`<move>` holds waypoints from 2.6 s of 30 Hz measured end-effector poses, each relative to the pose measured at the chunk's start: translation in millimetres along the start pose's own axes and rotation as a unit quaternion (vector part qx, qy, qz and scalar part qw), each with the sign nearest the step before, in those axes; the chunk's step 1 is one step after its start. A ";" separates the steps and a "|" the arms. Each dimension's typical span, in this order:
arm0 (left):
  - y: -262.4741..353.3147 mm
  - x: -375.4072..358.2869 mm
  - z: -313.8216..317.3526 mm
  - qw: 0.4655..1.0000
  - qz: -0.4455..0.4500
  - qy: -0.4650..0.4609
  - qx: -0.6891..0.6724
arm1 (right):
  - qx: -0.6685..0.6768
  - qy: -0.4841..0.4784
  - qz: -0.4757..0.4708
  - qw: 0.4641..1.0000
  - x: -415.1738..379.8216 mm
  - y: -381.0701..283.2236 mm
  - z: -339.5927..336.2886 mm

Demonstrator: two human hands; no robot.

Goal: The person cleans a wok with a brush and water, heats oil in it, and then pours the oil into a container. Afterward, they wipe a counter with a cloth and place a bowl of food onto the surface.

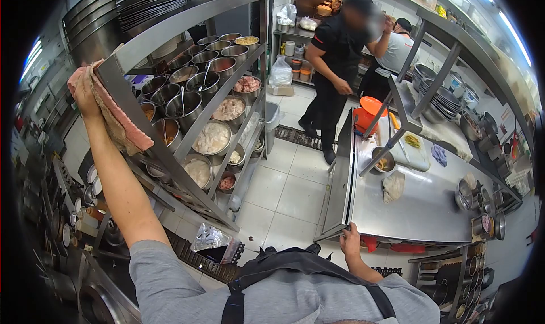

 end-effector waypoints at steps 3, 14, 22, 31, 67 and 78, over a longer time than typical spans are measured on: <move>8.7 -0.8 0.7 1.000 0.000 0.012 0.003 | -0.007 0.020 -0.013 1.000 -0.9 -1.4 -3.1; 4.8 2.2 1.0 0.999 0.041 -0.028 0.000 | -0.028 0.032 -0.025 0.999 -0.1 -4.1 -7.7; 1.6 -0.1 2.7 0.999 0.022 -0.041 0.027 | -0.010 0.017 -0.008 1.000 0.0 -3.6 -8.8; -8.4 -0.6 -0.7 0.999 -0.019 -0.017 -0.036 | -0.012 0.024 -0.015 1.000 0.3 -1.7 -5.8; 3.3 1.1 -1.0 0.999 0.015 0.012 0.028 | -0.022 0.023 -0.019 0.999 0.7 -2.0 -4.2; 0.6 0.7 -1.5 0.999 -0.032 -0.010 -0.007 | -0.002 0.020 -0.005 1.000 0.9 0.6 -3.4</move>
Point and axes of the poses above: each hand's wrist, its own x-axis towards the middle knuckle, its own z-axis out of the palm, y = z × x, the point moved 8 cm from there along x, towards the middle knuckle, and after that the axes turned 11 degrees about -x, right-handed, at the moved point
